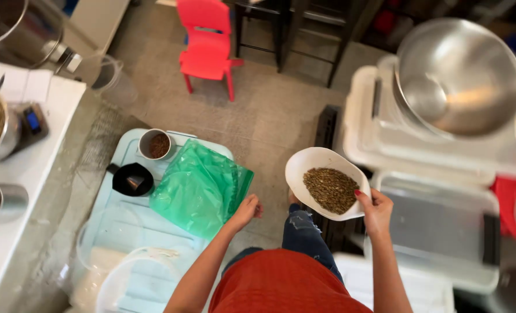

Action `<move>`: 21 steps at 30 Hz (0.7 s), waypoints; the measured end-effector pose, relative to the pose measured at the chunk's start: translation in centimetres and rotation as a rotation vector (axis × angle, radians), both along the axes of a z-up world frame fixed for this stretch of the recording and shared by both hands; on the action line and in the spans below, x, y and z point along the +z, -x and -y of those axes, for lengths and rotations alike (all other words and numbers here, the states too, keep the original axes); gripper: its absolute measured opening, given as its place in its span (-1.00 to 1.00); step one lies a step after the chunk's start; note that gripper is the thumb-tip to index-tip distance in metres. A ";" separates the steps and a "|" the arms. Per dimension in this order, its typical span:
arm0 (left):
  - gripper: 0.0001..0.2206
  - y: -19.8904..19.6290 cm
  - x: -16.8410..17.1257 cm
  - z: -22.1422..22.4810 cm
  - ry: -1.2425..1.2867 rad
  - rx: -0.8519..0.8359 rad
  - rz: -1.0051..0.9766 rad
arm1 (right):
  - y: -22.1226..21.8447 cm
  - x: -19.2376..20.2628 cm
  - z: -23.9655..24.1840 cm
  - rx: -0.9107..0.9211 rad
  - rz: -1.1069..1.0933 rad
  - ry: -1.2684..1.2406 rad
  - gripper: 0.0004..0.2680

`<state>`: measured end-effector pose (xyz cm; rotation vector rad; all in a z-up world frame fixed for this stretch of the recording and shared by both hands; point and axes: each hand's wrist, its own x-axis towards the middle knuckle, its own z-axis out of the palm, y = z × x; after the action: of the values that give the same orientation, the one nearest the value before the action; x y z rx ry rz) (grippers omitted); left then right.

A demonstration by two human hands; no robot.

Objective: Scooping green coffee beans from a large storage bag into a pitcher and weighing them on a digital scale for roasting.

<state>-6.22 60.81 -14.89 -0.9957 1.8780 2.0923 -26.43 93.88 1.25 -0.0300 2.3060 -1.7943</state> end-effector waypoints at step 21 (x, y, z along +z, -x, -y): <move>-0.73 11.3 -3.0 19.9 -0.089 1.161 0.008 | 26.8 6.9 64.8 0.960 -0.267 0.005 -0.77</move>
<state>-17.49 40.95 -17.89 -2.4449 1.2286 2.5685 -53.24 29.07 8.10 -1.2044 1.8713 -1.3061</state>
